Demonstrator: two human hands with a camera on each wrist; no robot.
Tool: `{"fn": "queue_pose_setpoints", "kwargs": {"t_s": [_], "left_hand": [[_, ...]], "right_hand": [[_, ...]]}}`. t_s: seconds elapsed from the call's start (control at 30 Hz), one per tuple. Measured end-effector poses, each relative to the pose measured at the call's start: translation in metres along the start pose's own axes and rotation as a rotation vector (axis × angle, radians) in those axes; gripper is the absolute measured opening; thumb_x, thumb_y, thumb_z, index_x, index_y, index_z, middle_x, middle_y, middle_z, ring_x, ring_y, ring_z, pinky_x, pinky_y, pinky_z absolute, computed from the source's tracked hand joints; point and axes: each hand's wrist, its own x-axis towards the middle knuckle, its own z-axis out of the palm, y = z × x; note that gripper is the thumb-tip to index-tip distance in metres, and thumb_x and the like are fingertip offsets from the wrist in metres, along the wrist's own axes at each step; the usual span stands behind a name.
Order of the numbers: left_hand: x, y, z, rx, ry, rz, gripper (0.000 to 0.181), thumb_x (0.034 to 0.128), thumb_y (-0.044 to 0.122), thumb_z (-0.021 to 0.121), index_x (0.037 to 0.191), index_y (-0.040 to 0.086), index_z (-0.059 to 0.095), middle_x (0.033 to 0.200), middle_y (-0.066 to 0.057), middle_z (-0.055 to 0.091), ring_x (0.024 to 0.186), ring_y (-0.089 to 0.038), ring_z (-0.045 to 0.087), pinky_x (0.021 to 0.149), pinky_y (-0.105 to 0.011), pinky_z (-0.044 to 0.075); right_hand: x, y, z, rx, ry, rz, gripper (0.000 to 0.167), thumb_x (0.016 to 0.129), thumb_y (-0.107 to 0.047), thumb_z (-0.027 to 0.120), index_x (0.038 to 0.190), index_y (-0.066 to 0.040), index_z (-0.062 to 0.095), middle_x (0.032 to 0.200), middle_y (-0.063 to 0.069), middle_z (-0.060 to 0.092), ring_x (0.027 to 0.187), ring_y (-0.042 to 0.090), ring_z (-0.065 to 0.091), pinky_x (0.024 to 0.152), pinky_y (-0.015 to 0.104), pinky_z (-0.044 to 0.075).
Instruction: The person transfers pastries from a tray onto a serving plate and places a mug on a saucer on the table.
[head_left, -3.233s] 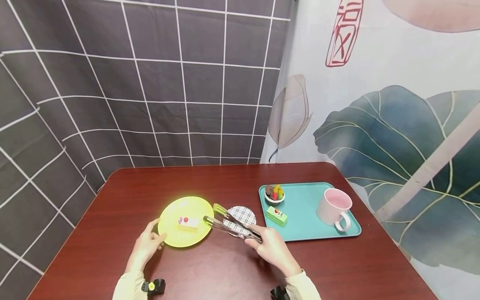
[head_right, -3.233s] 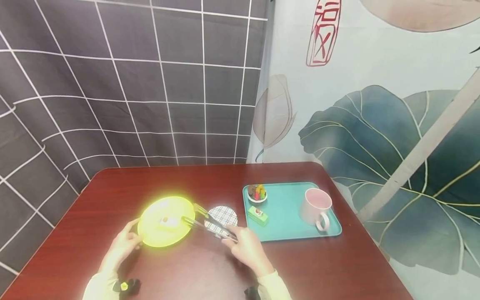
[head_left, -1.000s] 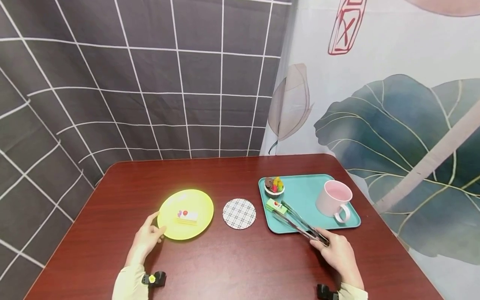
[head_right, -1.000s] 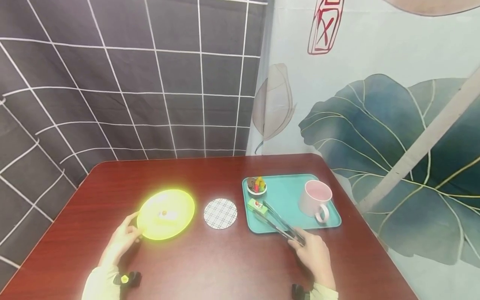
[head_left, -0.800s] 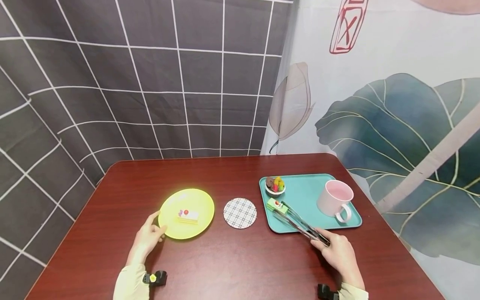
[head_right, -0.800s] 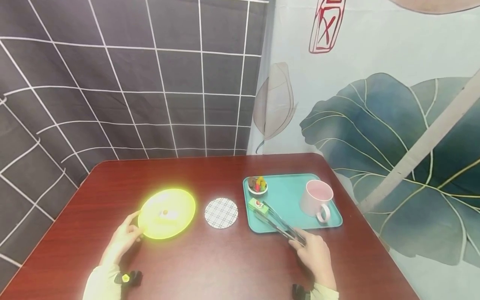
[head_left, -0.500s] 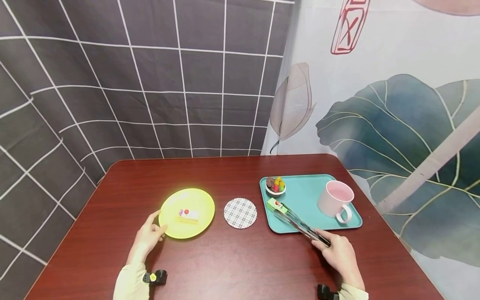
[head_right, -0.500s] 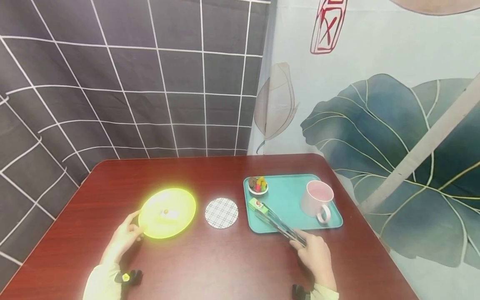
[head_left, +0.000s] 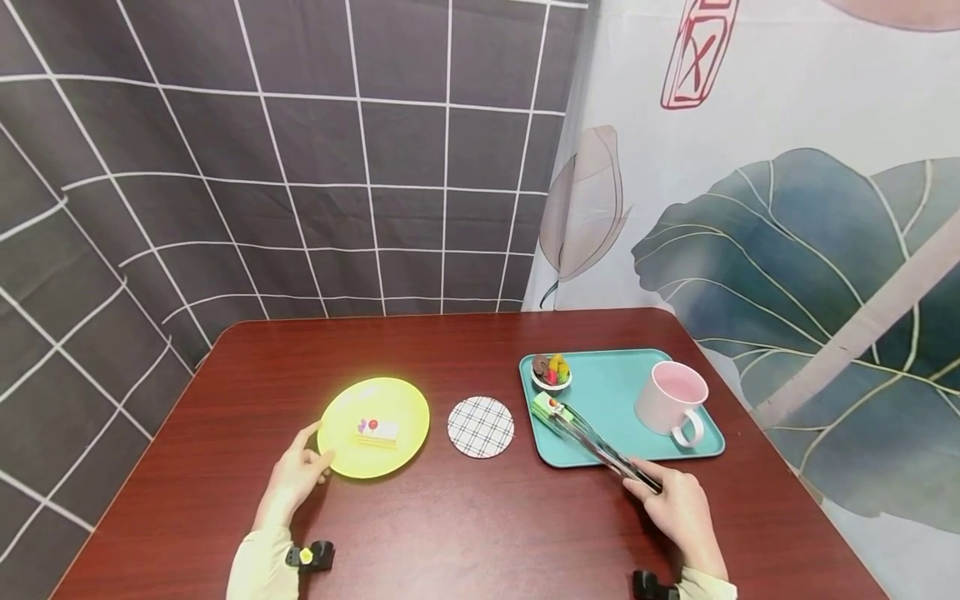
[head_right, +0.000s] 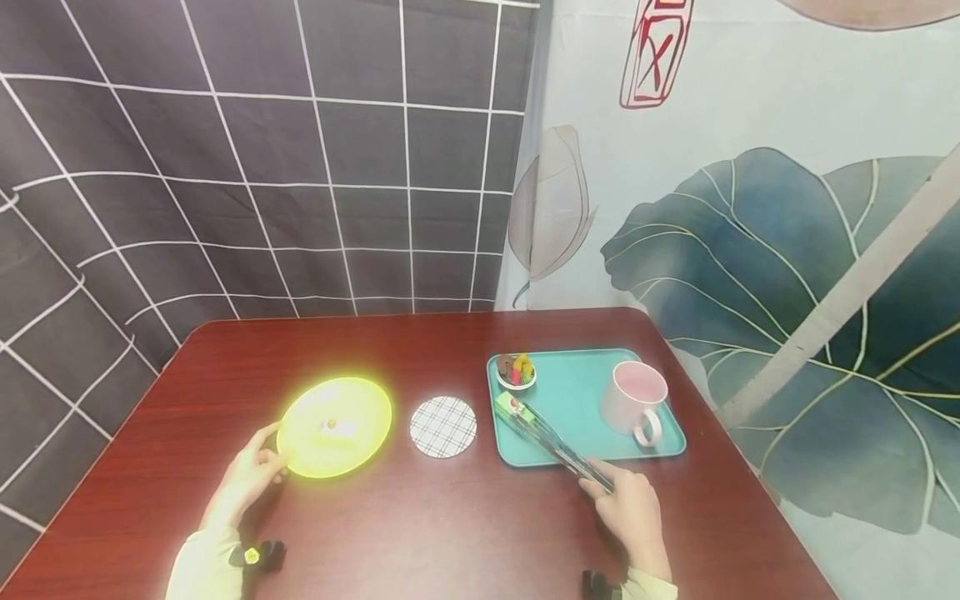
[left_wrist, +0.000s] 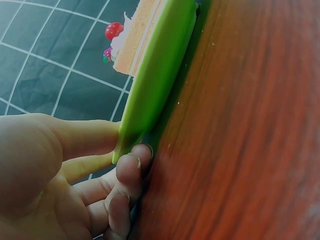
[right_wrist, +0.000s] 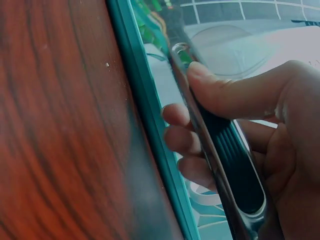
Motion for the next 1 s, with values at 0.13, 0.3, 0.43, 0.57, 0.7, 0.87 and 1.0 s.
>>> {"fn": "queue_pose_setpoints", "kwargs": {"t_s": [0.13, 0.3, 0.43, 0.57, 0.7, 0.87, 1.0], "left_hand": [[-0.001, -0.001, 0.000, -0.011, -0.001, -0.012, 0.060, 0.0921, 0.012, 0.058, 0.145, 0.003, 0.032, 0.065, 0.000, 0.059, 0.061, -0.012, 0.053, 0.063, -0.026, 0.040], [-0.001, -0.001, 0.000, -0.024, -0.002, -0.020, 0.060, 0.0926, 0.012, 0.058, 0.146, 0.004, 0.032, 0.065, 0.000, 0.059, 0.062, -0.011, 0.054, 0.065, -0.026, 0.041], [-0.001, -0.001, -0.001, -0.029, -0.003, -0.027, 0.060, 0.0929, 0.013, 0.058, 0.146, 0.004, 0.032, 0.066, 0.000, 0.059, 0.062, -0.012, 0.054, 0.066, -0.026, 0.041], [-0.002, -0.001, -0.001, -0.033, -0.002, -0.028, 0.059, 0.0930, 0.013, 0.058, 0.146, 0.004, 0.033, 0.066, 0.000, 0.059, 0.062, -0.011, 0.054, 0.066, -0.027, 0.041], [-0.002, -0.001, -0.001, -0.039, 0.000, -0.024, 0.059, 0.0927, 0.012, 0.058, 0.146, 0.004, 0.033, 0.066, 0.000, 0.058, 0.062, -0.011, 0.054, 0.067, -0.026, 0.041], [0.000, -0.002, 0.001, -0.038, 0.001, -0.014, 0.060, 0.0921, 0.011, 0.058, 0.146, 0.004, 0.032, 0.065, 0.000, 0.058, 0.061, -0.012, 0.053, 0.065, -0.027, 0.041], [0.001, -0.001, 0.001, -0.026, 0.008, -0.006, 0.060, 0.0916, 0.011, 0.058, 0.146, 0.004, 0.033, 0.065, -0.001, 0.058, 0.061, -0.012, 0.053, 0.065, -0.028, 0.040]], "right_hand": [[0.001, -0.001, 0.002, 0.022, 0.029, -0.016, 0.031, 0.076, -0.017, 0.078, 0.106, -0.009, 0.075, 0.091, 0.018, 0.074, 0.079, 0.039, 0.069, 0.071, 0.051, 0.050], [0.002, -0.004, 0.005, 0.039, 0.066, -0.041, 0.030, 0.075, -0.016, 0.079, 0.103, -0.009, 0.076, 0.088, 0.018, 0.074, 0.077, 0.039, 0.069, 0.069, 0.050, 0.050], [0.004, -0.009, 0.008, 0.044, 0.079, -0.058, 0.030, 0.074, -0.016, 0.079, 0.103, -0.009, 0.076, 0.088, 0.018, 0.074, 0.077, 0.039, 0.069, 0.069, 0.050, 0.050], [0.005, -0.017, 0.011, 0.059, 0.083, -0.076, 0.030, 0.075, -0.016, 0.079, 0.104, -0.010, 0.076, 0.089, 0.017, 0.075, 0.079, 0.038, 0.070, 0.069, 0.049, 0.050], [0.006, -0.027, 0.011, 0.064, 0.078, -0.092, 0.030, 0.075, -0.016, 0.079, 0.105, -0.010, 0.076, 0.090, 0.015, 0.075, 0.078, 0.036, 0.070, 0.069, 0.048, 0.051], [0.009, -0.040, 0.011, 0.066, 0.088, -0.131, 0.029, 0.074, -0.015, 0.080, 0.103, -0.010, 0.076, 0.090, 0.014, 0.076, 0.078, 0.034, 0.071, 0.068, 0.047, 0.051], [0.013, -0.052, 0.013, 0.082, 0.096, -0.163, 0.030, 0.074, -0.015, 0.080, 0.103, -0.011, 0.076, 0.090, 0.012, 0.076, 0.078, 0.032, 0.072, 0.068, 0.046, 0.052]]}}
